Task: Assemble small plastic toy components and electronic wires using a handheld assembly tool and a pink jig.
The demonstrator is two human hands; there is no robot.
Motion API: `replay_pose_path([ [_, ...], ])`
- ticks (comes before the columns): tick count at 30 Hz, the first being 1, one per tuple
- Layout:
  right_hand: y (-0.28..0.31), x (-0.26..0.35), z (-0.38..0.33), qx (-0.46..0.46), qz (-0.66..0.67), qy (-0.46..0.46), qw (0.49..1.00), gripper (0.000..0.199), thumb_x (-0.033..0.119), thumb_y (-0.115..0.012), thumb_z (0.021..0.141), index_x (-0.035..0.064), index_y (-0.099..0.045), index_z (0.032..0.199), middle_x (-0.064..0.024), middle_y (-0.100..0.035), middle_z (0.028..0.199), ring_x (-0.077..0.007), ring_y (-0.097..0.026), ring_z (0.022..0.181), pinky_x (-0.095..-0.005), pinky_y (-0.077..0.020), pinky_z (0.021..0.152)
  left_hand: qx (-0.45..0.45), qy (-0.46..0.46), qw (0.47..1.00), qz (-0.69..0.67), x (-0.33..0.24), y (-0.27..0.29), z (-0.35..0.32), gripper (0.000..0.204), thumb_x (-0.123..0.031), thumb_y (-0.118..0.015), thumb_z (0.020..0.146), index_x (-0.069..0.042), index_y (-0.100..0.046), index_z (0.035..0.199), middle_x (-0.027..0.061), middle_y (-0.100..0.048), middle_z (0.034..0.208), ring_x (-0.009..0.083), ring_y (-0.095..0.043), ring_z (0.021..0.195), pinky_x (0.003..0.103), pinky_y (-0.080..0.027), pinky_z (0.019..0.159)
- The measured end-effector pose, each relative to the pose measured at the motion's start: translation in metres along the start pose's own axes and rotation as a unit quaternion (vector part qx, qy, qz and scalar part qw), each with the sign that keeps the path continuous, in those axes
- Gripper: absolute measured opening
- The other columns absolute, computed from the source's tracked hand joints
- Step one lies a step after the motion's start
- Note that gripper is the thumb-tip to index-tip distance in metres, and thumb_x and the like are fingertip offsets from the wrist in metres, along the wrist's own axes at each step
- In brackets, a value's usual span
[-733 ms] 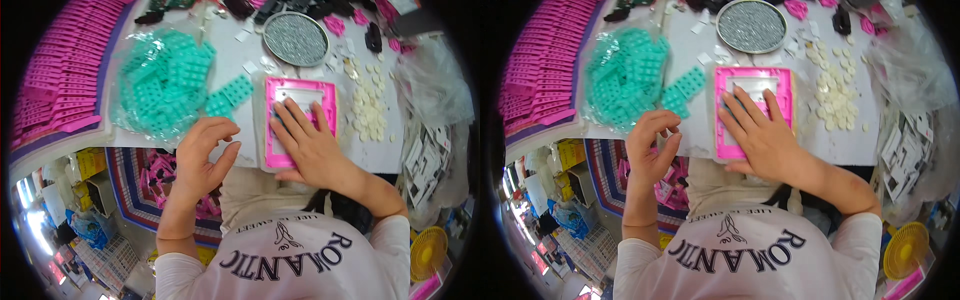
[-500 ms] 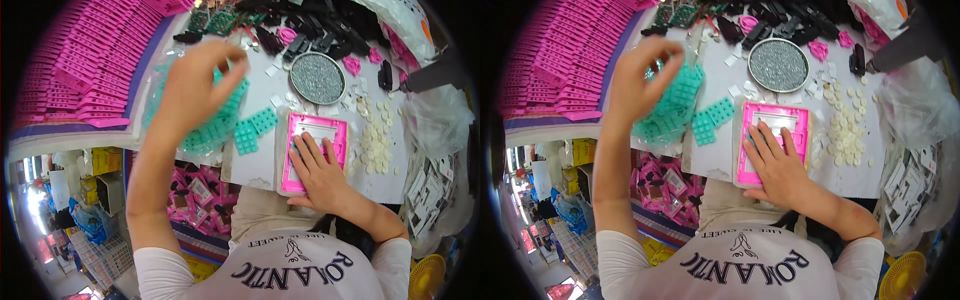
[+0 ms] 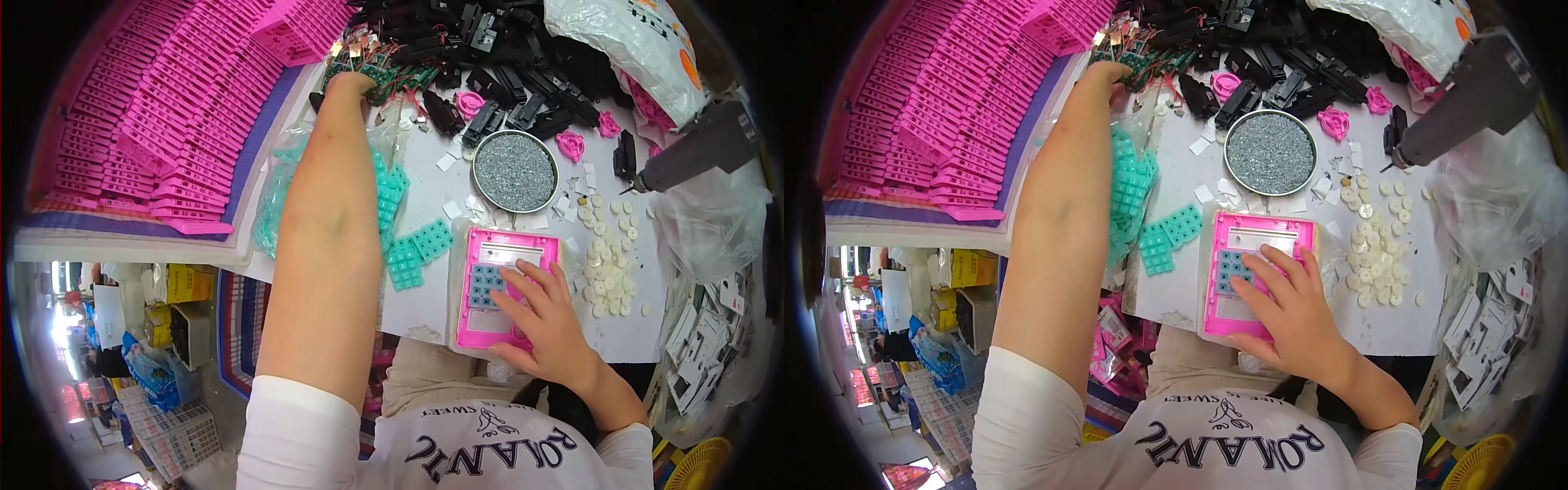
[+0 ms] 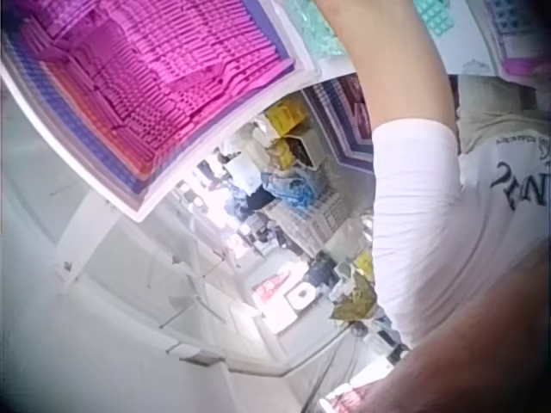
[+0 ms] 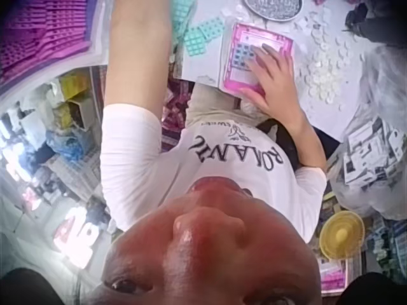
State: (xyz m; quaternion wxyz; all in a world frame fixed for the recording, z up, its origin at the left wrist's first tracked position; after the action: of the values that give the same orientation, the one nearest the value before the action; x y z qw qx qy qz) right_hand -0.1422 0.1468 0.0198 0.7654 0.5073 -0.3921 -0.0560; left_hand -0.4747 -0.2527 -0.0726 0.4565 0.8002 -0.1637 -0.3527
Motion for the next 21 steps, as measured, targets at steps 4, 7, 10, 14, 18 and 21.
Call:
replay_pose_path([
  [4, -0.002, 0.01, -0.004, -0.002, 0.015, 0.019, 1.0, 0.056, 0.038, -0.077, 0.078, 0.0062, -0.063, 0.121, -0.0174, -0.053, 0.137, -0.039, -0.045, 0.129, -0.0626, -0.0286, 0.109, -0.119, -0.033, 0.992, 0.018, 0.024, -0.003, 0.054, 0.044, -0.036, -0.081, 0.076, -0.002, -0.071, 0.101, 0.017, -0.071, 0.087, 0.0263, -0.066, 0.064, 0.045, -0.054, 0.062],
  [7, 0.004, 0.016, -0.01, -0.017, 0.03, 0.034, 0.999, 0.051, 0.034, -0.078, 0.077, 0.0059, -0.064, 0.117, -0.0167, -0.055, 0.134, -0.0381, -0.047, 0.127, -0.0619, -0.03, 0.108, -0.135, 0.014, 0.988, -0.078, 0.057, 0.013, 0.073, 0.039, -0.031, -0.083, 0.075, -0.003, -0.072, 0.1, 0.0152, -0.071, 0.085, 0.0246, -0.065, 0.063, 0.044, -0.054, 0.061],
  [10, 0.011, 0.011, -0.024, -0.044, 0.035, 0.019, 0.998, 0.046, 0.028, -0.079, 0.075, 0.0055, -0.066, 0.114, -0.0159, -0.057, 0.13, -0.0373, -0.049, 0.124, -0.0593, -0.034, 0.106, -0.079, 0.048, 0.951, -0.296, 0.027, 0.007, 0.052, 0.027, -0.024, -0.078, 0.079, -0.002, -0.069, 0.093, 0.0093, -0.066, 0.075, 0.0224, -0.062, 0.063, 0.041, -0.051, 0.061],
  [14, 0.026, 0.002, -0.037, -0.091, 0.055, 0.006, 0.994, 0.041, 0.019, -0.08, 0.072, 0.0044, -0.068, 0.108, -0.0153, -0.061, 0.125, -0.0369, -0.052, 0.119, -0.0517, -0.0431, 0.1, -0.319, -0.193, 0.924, -0.083, -0.056, 0.077, -0.041, 0.02, -0.021, -0.072, 0.086, -0.002, -0.064, 0.088, 0.0071, -0.06, 0.068, 0.0221, -0.06, 0.064, 0.04, -0.048, 0.06],
  [18, 0.033, 0.013, -0.03, -0.13, 0.08, 0.045, 0.987, 0.034, 0.014, -0.079, 0.073, 0.0032, -0.069, 0.104, -0.0148, -0.064, 0.118, -0.0359, -0.057, 0.112, -0.0444, -0.0498, 0.092, -0.393, -0.367, 0.83, -0.147, -0.039, 0.117, -0.081, 0.025, -0.03, -0.072, 0.088, -0.007, -0.068, 0.095, 0.0102, -0.069, 0.09, 0.0304, -0.066, 0.08, 0.048, -0.051, 0.071],
  [21, 0.045, 0.025, 0.001, -0.148, 0.101, 0.091, 0.98, 0.03, 0.013, -0.078, 0.076, 0.0028, -0.069, 0.103, -0.0135, -0.066, 0.113, -0.0325, -0.061, 0.104, -0.0397, -0.0527, 0.087, -0.208, -0.292, 0.764, -0.537, -0.014, 0.132, -0.074, 0.016, -0.022, -0.069, 0.091, -0.007, -0.066, 0.095, 0.0073, -0.069, 0.091, 0.026, -0.066, 0.084, 0.042, -0.052, 0.072],
])
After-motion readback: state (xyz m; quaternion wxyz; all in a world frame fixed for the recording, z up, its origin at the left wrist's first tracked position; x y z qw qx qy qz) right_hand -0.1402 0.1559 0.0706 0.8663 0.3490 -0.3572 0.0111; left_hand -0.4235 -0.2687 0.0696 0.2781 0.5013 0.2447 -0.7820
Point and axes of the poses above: each hand's wrist, its own z-axis towards the middle knuckle, its own y-axis out of the back of the hand, x = y × z, the point moved 7 cm from there along z, towards the middle knuckle
